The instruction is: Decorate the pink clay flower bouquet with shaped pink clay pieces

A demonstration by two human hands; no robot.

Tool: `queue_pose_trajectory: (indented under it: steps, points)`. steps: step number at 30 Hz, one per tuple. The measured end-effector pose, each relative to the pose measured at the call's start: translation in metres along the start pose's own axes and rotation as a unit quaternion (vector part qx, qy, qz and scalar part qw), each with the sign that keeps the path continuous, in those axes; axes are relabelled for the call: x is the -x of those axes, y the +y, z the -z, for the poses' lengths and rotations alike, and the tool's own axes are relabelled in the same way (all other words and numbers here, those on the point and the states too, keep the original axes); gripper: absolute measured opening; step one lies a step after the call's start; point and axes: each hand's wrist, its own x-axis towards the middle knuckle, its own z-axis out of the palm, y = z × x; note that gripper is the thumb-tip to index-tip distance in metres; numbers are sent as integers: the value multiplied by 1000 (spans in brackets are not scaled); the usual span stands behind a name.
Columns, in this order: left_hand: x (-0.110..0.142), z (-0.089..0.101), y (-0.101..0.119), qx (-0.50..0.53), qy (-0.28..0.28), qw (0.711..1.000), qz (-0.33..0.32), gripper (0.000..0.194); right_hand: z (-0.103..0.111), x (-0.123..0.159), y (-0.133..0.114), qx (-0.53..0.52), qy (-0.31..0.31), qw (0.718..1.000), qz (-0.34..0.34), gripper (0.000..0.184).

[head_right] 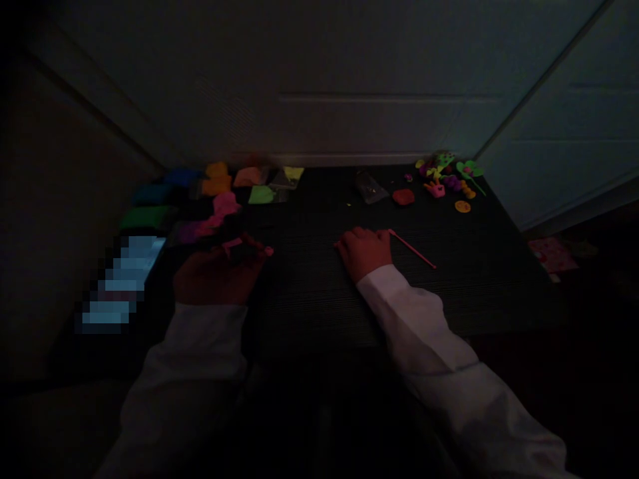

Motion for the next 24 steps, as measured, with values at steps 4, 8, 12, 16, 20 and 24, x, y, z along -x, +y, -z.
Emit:
queue_pose_trajectory:
  steps: [4,8,12,16,20,24]
  points:
    - [1,6,10,-6,12,999,-31,12,1,-1,4,-71,29,997,-24,21]
    - [1,14,19,-10,44,998,-49,13,7,0,3,-196,55,978,-33,23]
    - [-1,25,25,-25,53,996,-62,15,15,-1,-10,-318,17,948,0,26]
    - [1,34,30,-38,59,995,-76,20,18,-8,-32,-352,-31,935,30,19]
    - [2,40,31,-30,70,995,-69,17,8,-25,-59,-313,-29,945,93,18]
    - [3,44,30,-3,62,996,-57,15,-10,-39,-82,-185,-36,965,184,22]
